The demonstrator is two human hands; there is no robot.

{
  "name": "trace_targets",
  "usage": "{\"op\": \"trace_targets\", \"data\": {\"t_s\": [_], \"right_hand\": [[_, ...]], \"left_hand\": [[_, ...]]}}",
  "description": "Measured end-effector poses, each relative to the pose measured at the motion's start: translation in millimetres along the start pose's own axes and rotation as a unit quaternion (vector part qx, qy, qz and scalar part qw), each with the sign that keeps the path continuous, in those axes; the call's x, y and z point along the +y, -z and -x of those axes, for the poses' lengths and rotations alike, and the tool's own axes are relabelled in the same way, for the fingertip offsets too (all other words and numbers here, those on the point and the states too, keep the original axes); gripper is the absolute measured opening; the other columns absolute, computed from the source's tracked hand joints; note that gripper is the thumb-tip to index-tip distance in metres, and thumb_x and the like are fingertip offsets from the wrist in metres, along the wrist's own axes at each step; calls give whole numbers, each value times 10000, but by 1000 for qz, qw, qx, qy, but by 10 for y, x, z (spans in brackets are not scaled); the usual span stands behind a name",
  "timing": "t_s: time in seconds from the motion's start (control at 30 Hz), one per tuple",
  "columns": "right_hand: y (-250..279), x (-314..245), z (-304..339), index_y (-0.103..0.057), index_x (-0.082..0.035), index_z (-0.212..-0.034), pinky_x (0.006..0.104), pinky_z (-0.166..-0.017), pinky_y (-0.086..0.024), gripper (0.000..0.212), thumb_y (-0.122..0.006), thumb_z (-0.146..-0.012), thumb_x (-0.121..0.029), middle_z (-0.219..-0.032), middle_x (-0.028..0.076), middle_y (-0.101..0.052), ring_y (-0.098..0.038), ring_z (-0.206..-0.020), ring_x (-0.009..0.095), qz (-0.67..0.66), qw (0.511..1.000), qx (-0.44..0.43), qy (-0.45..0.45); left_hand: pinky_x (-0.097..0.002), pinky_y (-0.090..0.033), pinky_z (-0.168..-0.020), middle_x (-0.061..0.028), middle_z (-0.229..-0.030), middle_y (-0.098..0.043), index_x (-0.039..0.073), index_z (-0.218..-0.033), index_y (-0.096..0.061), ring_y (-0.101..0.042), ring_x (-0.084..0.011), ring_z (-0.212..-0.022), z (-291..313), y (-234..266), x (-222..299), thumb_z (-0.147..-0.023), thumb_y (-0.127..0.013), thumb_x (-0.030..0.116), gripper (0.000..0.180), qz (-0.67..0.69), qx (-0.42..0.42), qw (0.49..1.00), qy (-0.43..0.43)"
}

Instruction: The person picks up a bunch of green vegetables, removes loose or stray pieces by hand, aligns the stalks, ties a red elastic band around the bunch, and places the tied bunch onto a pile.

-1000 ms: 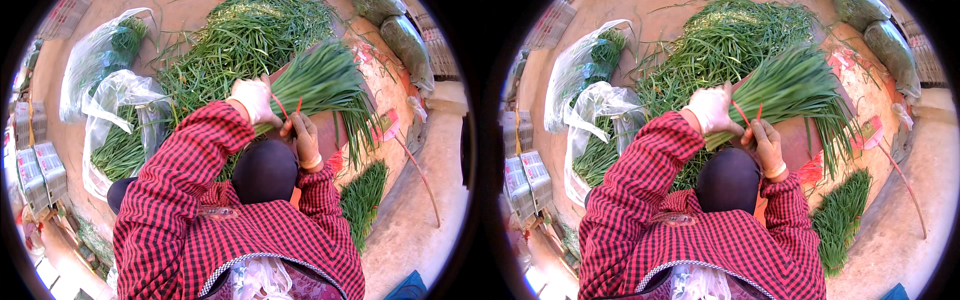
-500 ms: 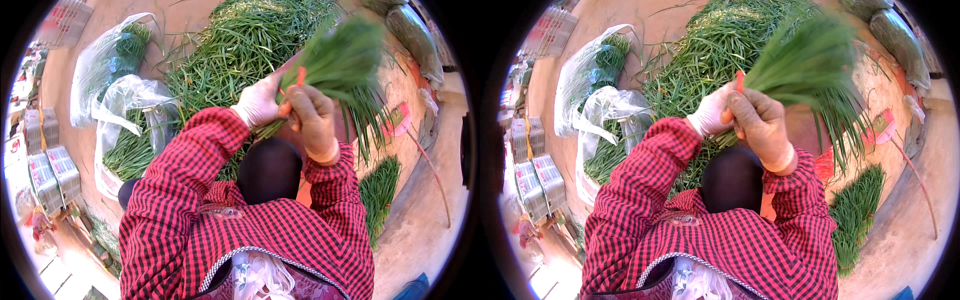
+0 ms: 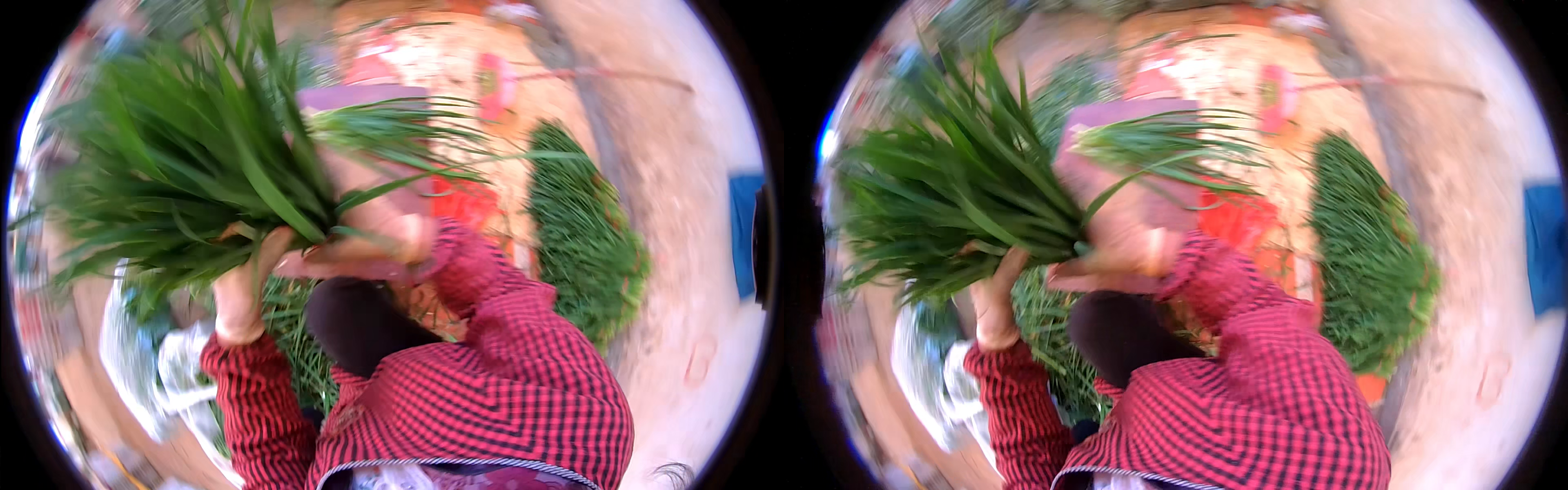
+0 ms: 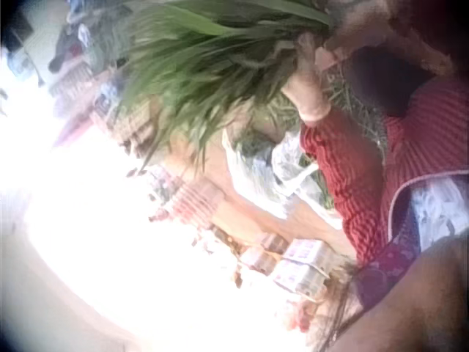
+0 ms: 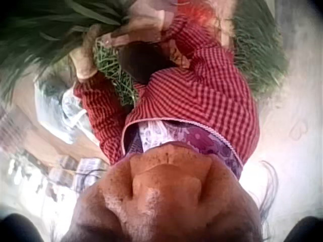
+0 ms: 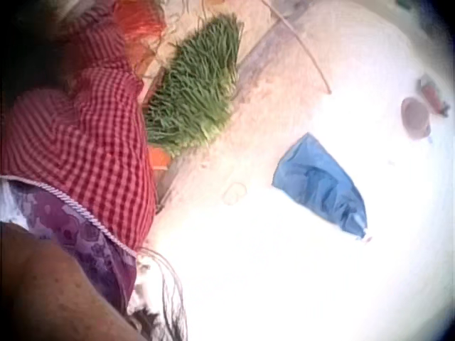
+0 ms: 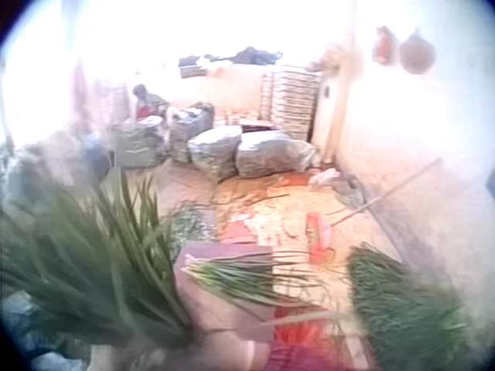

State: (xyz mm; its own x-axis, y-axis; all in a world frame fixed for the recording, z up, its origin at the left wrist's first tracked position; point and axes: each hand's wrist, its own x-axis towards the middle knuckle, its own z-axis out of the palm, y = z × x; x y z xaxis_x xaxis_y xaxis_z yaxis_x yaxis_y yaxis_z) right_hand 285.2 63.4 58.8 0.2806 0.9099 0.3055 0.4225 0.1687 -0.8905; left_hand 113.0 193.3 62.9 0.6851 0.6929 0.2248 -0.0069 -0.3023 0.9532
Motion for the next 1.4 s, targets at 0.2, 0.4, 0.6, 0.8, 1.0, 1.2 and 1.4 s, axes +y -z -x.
{"op": "trace_targets", "data": {"t_s": [0.2,0.4,0.6,0.8,1.0,1.2,1.4], "right_hand": [[-289,7,-93,-524,-64,-1350,406,-1002,-473,680,-799,-753,-243,-1241,171,-645,-623,-1140,314,-52,938,266,215],[447,-236,439,-592,-89,-1258,356,-887,-537,547,-779,-760,-215,-1093,162,-693,-690,-1025,280,-56,977,188,82],[1452,41,1156,-581,-92,-1324,389,-886,-542,632,-758,-720,-144,-1057,158,-694,-688,-982,308,214,976,47,11],[2994,580,1997,-590,-229,-1356,470,-871,-555,644,-672,-748,-30,-1043,179,-702,-679,-1017,364,638,713,-2,-290],[2919,1630,2277,-620,-158,-1318,492,-932,-533,500,-653,-819,-172,-1238,158,-663,-650,-1126,363,578,602,-115,-539],[1141,3375,2721,-657,-62,-1233,417,-962,-515,445,-634,-822,-230,-1186,204,-684,-659,-1098,351,264,776,-147,-553],[299,4147,2428,-589,-46,-1325,424,-985,-504,519,-623,-842,-232,-1290,246,-622,-604,-1211,361,154,806,215,-529]], "left_hand": [[-335,-394,-1055,-79,-1301,-582,5,-1340,-555,-533,-180,-1193,221,-391,7,-872,-731,94,509,58,-19,994,93],[-437,-335,-1133,-85,-1515,-426,95,-1559,-280,-413,-273,-1385,458,-849,469,-854,-768,179,861,153,-157,975,36],[-402,-352,-1132,-116,-1499,-479,21,-1470,-457,-431,-249,-1394,623,-912,387,-903,-704,140,630,71,-220,966,118],[-303,-481,-974,-114,-1275,-661,-4,-1303,-620,-630,-196,-1151,708,-416,90,-928,-666,99,392,65,-108,968,215],[-300,-505,-927,-112,-1216,-681,-8,-1300,-617,-656,-181,-1073,962,-10,-344,-936,-677,182,415,39,-31,949,312],[-315,-480,-987,-125,-1246,-658,-32,-1329,-582,-626,-204,-1133,1027,-25,-418,-957,-653,174,432,-5,-27,933,359],[-339,-466,-1025,-146,-1247,-652,-45,-1336,-570,-623,-220,-1140,810,-88,-417,-954,-639,115,420,-39,-30,922,385]]}}
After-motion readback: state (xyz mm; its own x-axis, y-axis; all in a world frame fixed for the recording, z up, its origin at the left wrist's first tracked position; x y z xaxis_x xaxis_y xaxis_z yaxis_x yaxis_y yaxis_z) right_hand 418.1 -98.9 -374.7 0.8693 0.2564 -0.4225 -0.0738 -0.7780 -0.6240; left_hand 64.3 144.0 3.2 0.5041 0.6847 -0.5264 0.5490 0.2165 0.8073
